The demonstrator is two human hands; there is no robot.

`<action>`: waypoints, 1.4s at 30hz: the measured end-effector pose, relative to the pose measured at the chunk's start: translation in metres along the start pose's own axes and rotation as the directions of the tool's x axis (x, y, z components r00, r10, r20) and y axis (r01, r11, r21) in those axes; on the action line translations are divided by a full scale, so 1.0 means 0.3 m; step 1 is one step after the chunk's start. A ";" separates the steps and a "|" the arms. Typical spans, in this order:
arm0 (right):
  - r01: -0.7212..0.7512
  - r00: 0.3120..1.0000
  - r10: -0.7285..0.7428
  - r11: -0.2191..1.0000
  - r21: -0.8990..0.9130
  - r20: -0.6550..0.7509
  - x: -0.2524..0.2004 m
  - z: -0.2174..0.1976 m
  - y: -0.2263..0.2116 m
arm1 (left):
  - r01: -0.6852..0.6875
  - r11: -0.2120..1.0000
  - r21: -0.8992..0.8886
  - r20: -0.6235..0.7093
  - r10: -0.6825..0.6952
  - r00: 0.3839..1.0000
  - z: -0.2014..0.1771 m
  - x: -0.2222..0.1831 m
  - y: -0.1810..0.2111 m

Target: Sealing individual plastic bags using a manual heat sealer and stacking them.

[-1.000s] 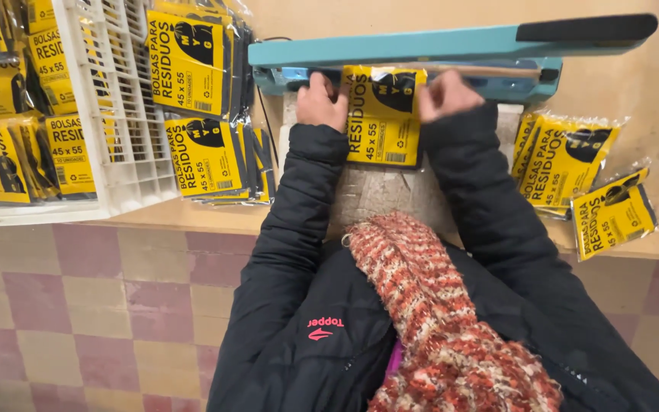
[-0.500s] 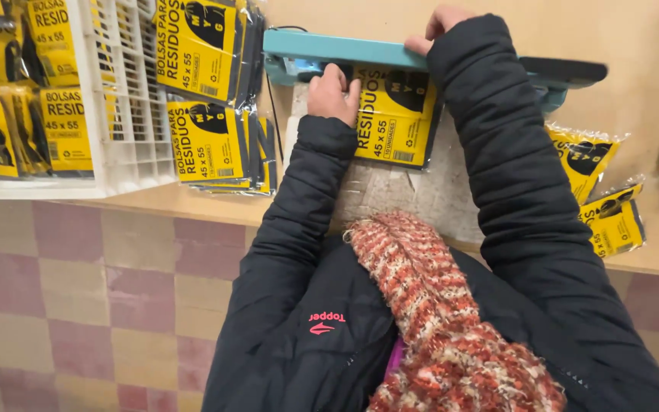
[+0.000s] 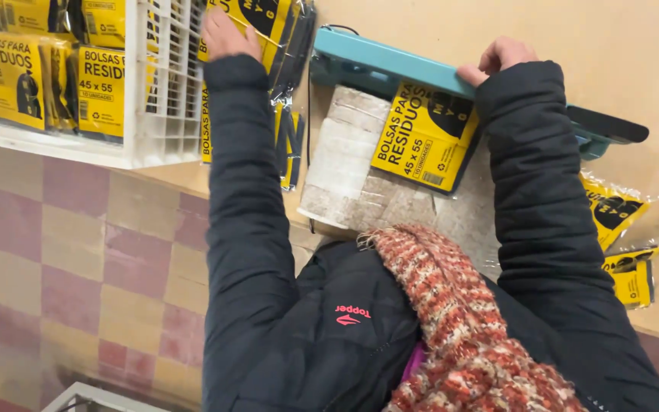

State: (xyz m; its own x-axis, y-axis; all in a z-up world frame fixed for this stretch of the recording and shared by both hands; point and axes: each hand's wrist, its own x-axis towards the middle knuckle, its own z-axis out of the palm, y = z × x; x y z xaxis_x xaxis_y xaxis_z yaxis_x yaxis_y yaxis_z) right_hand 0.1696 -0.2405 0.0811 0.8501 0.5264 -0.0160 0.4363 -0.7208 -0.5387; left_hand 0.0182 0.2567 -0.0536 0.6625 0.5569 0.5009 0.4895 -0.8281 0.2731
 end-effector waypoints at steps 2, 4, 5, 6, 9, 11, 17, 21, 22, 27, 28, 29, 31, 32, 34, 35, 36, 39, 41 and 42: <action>-0.019 1.000 0.019 1.000 0.019 -0.001 -0.004 -0.004 -0.007 | -0.004 1.000 -0.009 0.054 0.005 0.999 0.015 0.066 -0.053; 0.027 1.000 -0.027 0.997 -0.071 -0.002 -0.011 -0.016 -0.030 | 0.155 0.987 -0.034 0.361 -0.132 0.923 -0.068 0.137 -0.021; 0.022 1.000 -0.023 0.997 -0.070 -0.005 0.000 -0.012 -0.017 | 0.150 0.988 -0.036 0.362 -0.127 0.924 -0.089 0.161 -0.004; 0.012 1.000 -0.012 1.000 -0.025 -0.007 -0.004 -0.003 -0.005 | 0.140 0.990 -0.001 0.411 -0.127 0.903 -0.121 0.163 0.005; 0.012 1.000 -0.012 1.000 -0.005 -0.009 -0.016 0.008 0.001 | 0.084 0.996 0.031 0.451 -0.089 0.888 -0.185 0.182 0.045; 0.028 0.999 -0.029 0.999 -0.036 -0.021 0.004 -0.010 -0.026 | 0.040 0.999 0.024 0.429 -0.046 0.902 -0.201 0.216 0.062; 0.004 1.000 -0.006 0.996 -0.087 -0.029 -0.020 -0.038 -0.065 | -0.060 0.961 -0.271 0.274 0.137 0.952 -0.369 0.187 0.181; -0.012 1.000 0.012 0.995 -0.098 -0.002 -0.018 -0.034 -0.070 | -0.156 0.894 -0.420 0.152 0.239 0.959 -0.749 0.085 0.361; -0.010 1.000 0.010 0.995 -0.095 0.002 -0.009 -0.031 -0.062 | -0.176 0.879 -0.442 0.116 0.251 0.961 -0.842 0.054 0.410; -0.043 0.999 0.045 0.991 -0.123 0.017 -0.004 -0.028 -0.070 | 0.006 0.820 -0.573 0.305 0.206 0.930 -0.998 -0.147 0.536; -0.033 0.999 0.036 0.992 -0.121 0.026 0.001 -0.027 -0.065 | 0.101 0.771 -0.629 0.395 0.204 0.896 -1.005 -0.181 0.558; -0.034 0.999 0.036 0.992 -0.120 0.019 0.003 -0.024 -0.061 | 0.094 0.770 -0.631 0.390 0.209 0.897 -0.990 -0.210 0.565; 0.063 0.996 -0.072 0.988 -0.141 -0.059 -0.010 -0.013 -0.053 | 0.109 0.707 -0.699 0.420 0.282 0.863 -0.965 -0.274 0.575; 0.059 0.995 -0.069 0.988 -0.139 -0.067 -0.008 -0.005 -0.046 | 0.101 0.706 -0.701 0.417 0.290 0.862 -0.961 -0.300 0.570; 0.075 0.994 -0.078 0.996 -0.046 -0.070 0.001 -0.006 -0.027 | 0.178 0.653 -0.736 0.471 0.305 0.828 -0.945 -0.344 0.569; 0.071 0.994 -0.075 0.996 -0.051 -0.084 -0.014 -0.022 -0.037 | 0.167 0.647 -0.744 0.462 0.317 0.828 -0.938 -0.362 0.559; 0.049 0.996 -0.045 0.997 0.052 -0.074 -0.021 -0.041 -0.048 | 0.205 0.641 -0.740 0.486 0.299 0.821 -0.928 -0.376 0.550; 0.079 0.994 -0.049 0.935 0.346 -0.093 0.010 -0.027 0.031 | 0.244 0.642 -0.727 0.506 0.260 0.823 -0.917 -0.381 0.537; 0.108 0.992 -0.055 0.839 0.534 -0.115 -0.041 -0.035 0.040 | 0.259 0.657 -0.708 0.523 0.241 0.818 -0.933 -0.393 0.521; 0.164 0.986 -0.147 0.737 0.655 -0.081 -0.077 -0.084 0.004 | 0.246 0.656 -0.714 0.502 0.234 0.833 -0.934 -0.391 0.518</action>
State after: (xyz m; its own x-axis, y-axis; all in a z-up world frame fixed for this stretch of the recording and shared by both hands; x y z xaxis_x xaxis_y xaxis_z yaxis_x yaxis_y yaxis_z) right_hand 0.1578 -0.2649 0.1020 0.7976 0.5886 0.1319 0.2676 -0.1494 -0.9519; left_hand -0.1423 0.0448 0.1604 0.9507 0.3024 0.0685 0.0797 -0.4518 0.8885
